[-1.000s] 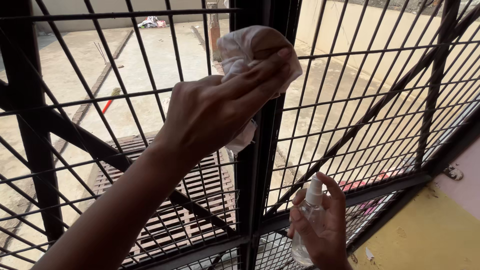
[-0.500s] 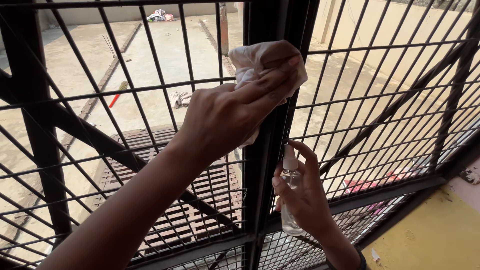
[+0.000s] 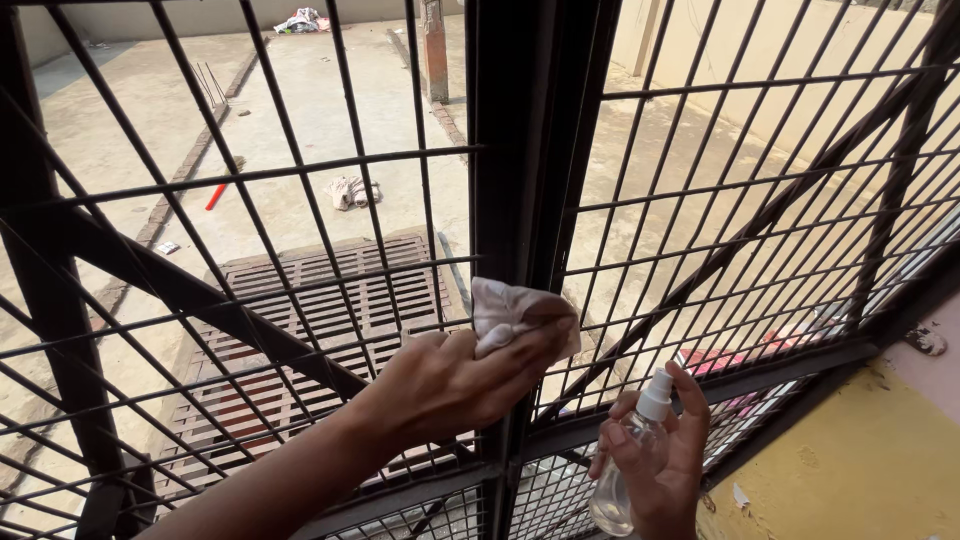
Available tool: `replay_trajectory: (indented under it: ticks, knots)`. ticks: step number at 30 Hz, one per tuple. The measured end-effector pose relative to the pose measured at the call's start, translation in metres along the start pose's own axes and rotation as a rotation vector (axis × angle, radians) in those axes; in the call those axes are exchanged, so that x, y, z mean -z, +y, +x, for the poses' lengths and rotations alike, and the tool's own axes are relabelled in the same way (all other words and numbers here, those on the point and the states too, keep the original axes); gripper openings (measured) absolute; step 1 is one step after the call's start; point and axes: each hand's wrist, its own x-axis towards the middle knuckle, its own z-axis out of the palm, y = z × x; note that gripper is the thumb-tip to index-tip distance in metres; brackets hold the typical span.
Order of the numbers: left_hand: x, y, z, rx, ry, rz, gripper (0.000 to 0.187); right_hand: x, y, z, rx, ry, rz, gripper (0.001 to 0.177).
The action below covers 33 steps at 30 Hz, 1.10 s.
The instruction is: The person cleans a black metal security grille by repeatedly spraying a clear liquid from a small bottle and wiping the bars with a white cloth. The person works on a vertical section of the grille, moving the cloth up and down along the bars.
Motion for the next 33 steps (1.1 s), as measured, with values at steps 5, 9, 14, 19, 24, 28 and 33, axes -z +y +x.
replay_trajectory:
  ticks: [5, 9, 14, 19, 24, 28, 33]
  knots:
    - [0.0, -0.03, 0.027, 0.216, 0.048, 0.051, 0.039, 0.002, 0.007, -0.003, 0.027, 0.016, 0.049, 0.082]
    - [-0.02, 0.03, -0.01, 0.101, -0.126, -0.039, 0.041, 0.004, 0.009, -0.01, -0.003, 0.004, 0.003, 0.083]
    - [-0.017, 0.013, -0.015, 0.094, -0.045, -0.08, 0.037, 0.002, -0.001, -0.008, -0.013, 0.028, -0.02, 0.082]
    - [-0.029, -0.008, -0.007, 0.164, 0.042, -0.011, 0.037, -0.007, -0.012, 0.001, 0.033, -0.018, -0.013, 0.082]
    - [-0.033, 0.049, -0.038, 0.121, -0.15, -0.096, 0.041, -0.006, -0.008, 0.005, 0.005, -0.047, -0.042, 0.084]
    - [-0.005, 0.029, -0.02, 0.183, 0.003, -0.116, 0.037, -0.008, -0.002, 0.015, -0.005, -0.046, -0.064, 0.083]
    - [-0.012, -0.02, 0.003, 0.377, 0.11, -0.047, 0.038, -0.013, 0.005, 0.026, 0.004, 0.001, -0.042, 0.084]
